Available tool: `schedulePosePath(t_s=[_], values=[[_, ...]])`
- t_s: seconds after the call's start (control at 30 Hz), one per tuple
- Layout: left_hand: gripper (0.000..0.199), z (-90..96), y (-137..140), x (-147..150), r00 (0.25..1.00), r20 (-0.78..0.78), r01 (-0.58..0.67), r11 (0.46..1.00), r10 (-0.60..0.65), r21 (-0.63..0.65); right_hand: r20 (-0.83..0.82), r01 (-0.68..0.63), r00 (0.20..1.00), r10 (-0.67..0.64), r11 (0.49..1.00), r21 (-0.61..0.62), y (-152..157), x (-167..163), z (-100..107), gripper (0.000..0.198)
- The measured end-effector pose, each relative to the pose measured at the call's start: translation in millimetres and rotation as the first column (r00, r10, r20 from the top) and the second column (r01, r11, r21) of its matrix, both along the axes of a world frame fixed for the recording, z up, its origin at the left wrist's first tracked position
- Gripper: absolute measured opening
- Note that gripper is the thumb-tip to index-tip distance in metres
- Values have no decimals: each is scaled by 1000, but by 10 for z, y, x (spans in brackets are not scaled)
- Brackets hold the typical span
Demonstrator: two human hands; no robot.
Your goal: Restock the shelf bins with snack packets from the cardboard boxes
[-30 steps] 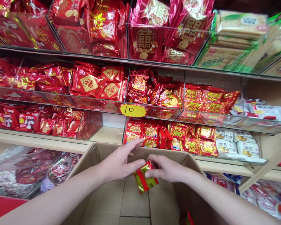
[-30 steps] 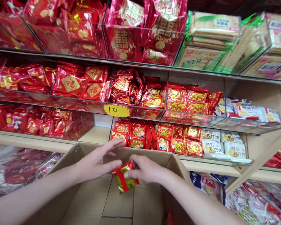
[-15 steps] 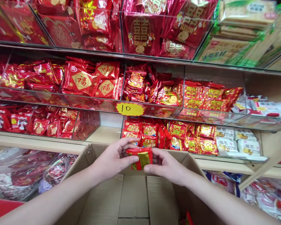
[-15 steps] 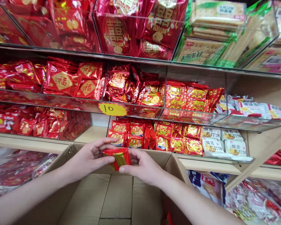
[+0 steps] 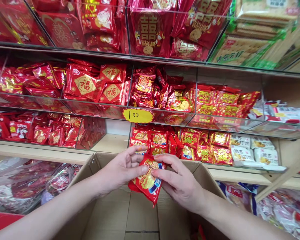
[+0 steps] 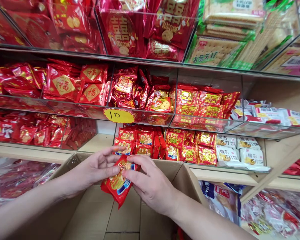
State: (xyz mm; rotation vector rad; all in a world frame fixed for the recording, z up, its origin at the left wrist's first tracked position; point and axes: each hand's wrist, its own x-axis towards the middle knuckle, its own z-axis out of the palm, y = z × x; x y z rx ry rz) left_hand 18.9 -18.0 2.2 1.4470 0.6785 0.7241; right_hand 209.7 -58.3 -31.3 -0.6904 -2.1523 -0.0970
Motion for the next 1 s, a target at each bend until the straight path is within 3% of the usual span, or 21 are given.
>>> schedulePosePath(t_s=[0.1, 0.17, 0.27, 0.37, 0.5, 0.57, 0.63, 0.7, 0.77, 0.83, 0.9, 1.0], values=[[59, -7, 34, -9, 995, 81, -60, 994, 52, 91, -179, 56, 980, -89, 982, -179, -9, -20, -29, 42], [64, -25, 49, -7, 995, 95, -52, 991, 40, 127, -375, -18, 917, -135, 926, -378, 11, -32, -43, 39], [68, -63, 49, 2, 999, 47, -27, 985, 20, 168, -482, -213, 862, -160, 748, -629, 59, -55, -43, 36], [65, -96, 35, 7, 1000, 6, -17, 981, 16, 193, -436, -242, 880, -187, 614, -752, 97, -70, -29, 24], [60, -110, 33, -9, 998, -49, 30, 996, -26, 88, -484, -247, 817, -314, 568, -785, 114, -52, -30, 25], [55, -112, 42, -20, 997, -69, 39, 998, -36, 47, -499, -268, 808, -313, 560, -784, 112, -43, -37, 23], [50, -116, 54, -22, 995, -88, 47, 997, -41, 65, -529, -346, 815, -235, 535, -771, 109, -42, -35, 26], [50, -121, 68, -12, 993, -110, 44, 992, -31, 119, -538, -416, 827, -161, 468, -780, 114, -42, -5, 35], [44, -123, 88, 3, 989, -136, -26, 980, 53, 198, -528, -410, 823, -210, 424, -808, 146, -29, 61, 30], [36, -123, 119, 9, 967, -150, -154, 942, 205, 299, -557, -401, 753, -351, 426, -811, 223, 0, 158, 23], [39, -134, 163, -5, 922, -161, -265, 878, 351, 398, -617, -448, 622, -481, 428, -785, 353, 21, 264, 21], [46, -173, 232, -51, 856, -265, -266, 819, 443, 509, -672, -505, 474, -569, 449, -737, 628, -26, 385, 16]])
